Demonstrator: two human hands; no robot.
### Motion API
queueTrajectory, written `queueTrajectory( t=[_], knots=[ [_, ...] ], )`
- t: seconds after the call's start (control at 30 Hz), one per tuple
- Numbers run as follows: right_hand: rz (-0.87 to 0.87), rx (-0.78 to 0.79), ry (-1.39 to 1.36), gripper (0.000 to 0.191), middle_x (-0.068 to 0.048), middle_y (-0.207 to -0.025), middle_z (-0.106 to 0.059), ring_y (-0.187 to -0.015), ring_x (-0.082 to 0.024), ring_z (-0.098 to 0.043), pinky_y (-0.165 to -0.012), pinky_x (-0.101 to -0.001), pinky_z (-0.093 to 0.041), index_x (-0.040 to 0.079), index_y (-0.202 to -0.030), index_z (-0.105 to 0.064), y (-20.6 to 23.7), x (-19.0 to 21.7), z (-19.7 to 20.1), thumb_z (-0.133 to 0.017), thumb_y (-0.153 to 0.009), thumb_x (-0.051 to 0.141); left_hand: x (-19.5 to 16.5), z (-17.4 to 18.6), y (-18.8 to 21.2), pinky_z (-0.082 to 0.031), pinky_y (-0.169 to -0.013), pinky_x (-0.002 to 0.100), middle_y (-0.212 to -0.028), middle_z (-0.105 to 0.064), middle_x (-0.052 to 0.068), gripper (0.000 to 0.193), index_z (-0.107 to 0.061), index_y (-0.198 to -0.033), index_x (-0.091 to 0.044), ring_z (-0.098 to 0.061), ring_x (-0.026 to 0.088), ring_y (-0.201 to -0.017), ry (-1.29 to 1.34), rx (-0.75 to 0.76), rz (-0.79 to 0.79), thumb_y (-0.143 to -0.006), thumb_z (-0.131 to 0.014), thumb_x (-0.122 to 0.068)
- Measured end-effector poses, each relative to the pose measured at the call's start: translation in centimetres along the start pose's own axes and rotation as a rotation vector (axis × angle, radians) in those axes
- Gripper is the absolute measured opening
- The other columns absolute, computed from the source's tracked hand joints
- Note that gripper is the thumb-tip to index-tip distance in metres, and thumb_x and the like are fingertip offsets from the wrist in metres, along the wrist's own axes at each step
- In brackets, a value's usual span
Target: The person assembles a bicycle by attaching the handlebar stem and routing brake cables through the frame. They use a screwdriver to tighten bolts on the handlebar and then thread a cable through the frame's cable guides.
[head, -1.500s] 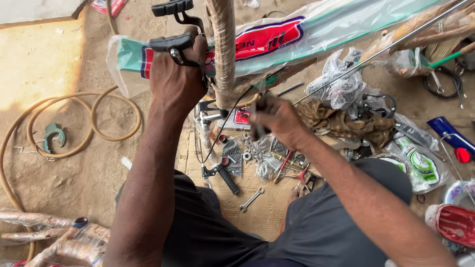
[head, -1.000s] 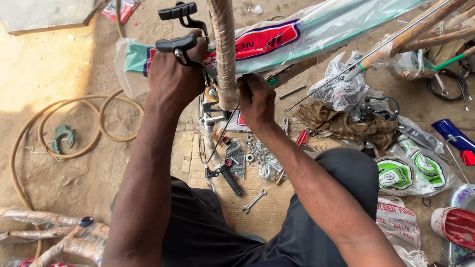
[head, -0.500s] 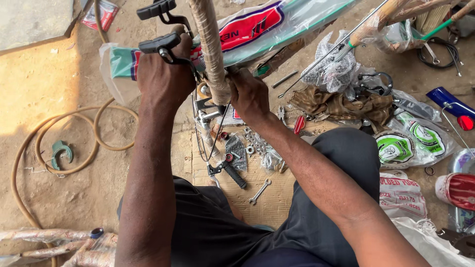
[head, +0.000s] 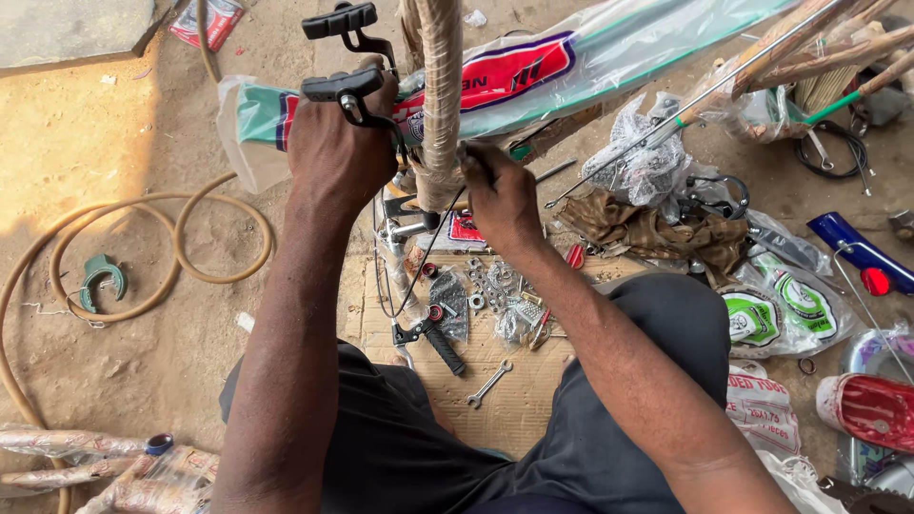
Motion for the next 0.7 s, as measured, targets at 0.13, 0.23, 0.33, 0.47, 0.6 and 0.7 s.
queueTrajectory(
  t=[0.13, 0.23, 0.33, 0.47, 0.6, 0.7],
  knots=[
    [-0.386, 0.114, -0.433, 0.031, -0.007, -0.083, -0.063, -0.061, -0.01, -0.059, -0.049, -0.0346, -0.056, 0.003, -0.128, -0.063, 1.0, -2.0, -1.8, -0.06, -0.097, 0.007, 0.1, -0.3, -0.1, -0.057, -0.067, 0.04, -0.099, -0.072, 0.016, 0.036, -0.072, -0.115, 0.0, -0.07, 0.025, -0.073, -0.002, 0.012, 0.006, -0.082, -0.083, -0.01],
    [-0.298, -0.009, -0.095, 0.025, -0.018, -0.082, -0.067, -0.06, -0.022, -0.064, -0.054, -0.0385, -0.051, -0.001, -0.124, -0.066, 0.6, -1.9, 0.2, -0.053, -0.105, 0.007, 0.5, -0.6, -0.2, -0.055, -0.066, 0.043, -0.096, -0.071, 0.016, 0.038, -0.07, -0.116, 0.001, -0.07, 0.028, -0.075, 0.051, 0.04, 0.046, -0.083, -0.083, -0.013],
    [0.415, -0.21, 0.273, 0.035, -0.023, -0.112, -0.069, -0.095, -0.034, -0.071, -0.079, -0.0429, -0.058, -0.003, -0.135, -0.06, 1.1, 3.4, 1.2, -0.054, -0.1, -0.002, 0.3, 0.0, -0.2, -0.054, -0.069, 0.046, -0.096, -0.071, 0.014, 0.037, -0.069, -0.114, -0.001, -0.07, 0.03, -0.077, 0.034, 0.031, 0.034, -0.081, -0.082, -0.013],
    [0.322, -0.206, 0.341, 0.025, -0.022, -0.094, -0.065, -0.081, -0.035, -0.069, -0.065, -0.045, -0.054, -0.003, -0.123, -0.063, 0.9, 1.9, -0.8, -0.057, -0.099, -0.002, -0.5, 1.6, -0.3, -0.053, -0.069, 0.047, -0.103, -0.071, 0.014, 0.041, -0.068, -0.111, -0.001, -0.069, 0.03, -0.078, 0.008, -0.062, -0.036, -0.074, -0.081, -0.013],
    [0.396, -0.154, 0.285, 0.023, -0.021, -0.097, -0.067, -0.084, -0.038, -0.069, -0.068, -0.0437, -0.054, -0.003, -0.124, -0.061, 0.3, 4.1, -0.7, -0.057, -0.102, 0.001, -0.5, 1.7, -0.5, -0.052, -0.067, 0.048, -0.098, -0.068, 0.015, 0.036, -0.067, -0.103, -0.001, -0.067, 0.034, -0.079, 0.063, -0.023, -0.007, -0.074, -0.082, -0.015],
    [-0.318, 0.173, -0.239, 0.023, -0.019, -0.085, -0.063, -0.065, -0.033, -0.056, -0.058, -0.0454, -0.046, -0.011, -0.122, -0.063, -1.8, -0.5, 0.1, -0.06, -0.107, 0.007, -0.1, 0.8, -0.5, -0.052, -0.07, 0.049, -0.093, -0.065, 0.014, 0.023, -0.067, -0.099, -0.002, -0.067, 0.034, -0.081, 0.083, 0.059, 0.04, -0.083, -0.08, -0.011]
  ],
)
Point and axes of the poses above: each hand's wrist, its own y-axis away from the middle knuckle, its own z-axis out of the back of the hand, x = y × z, the point moved 9 cm from there along -y, towards the middle knuckle
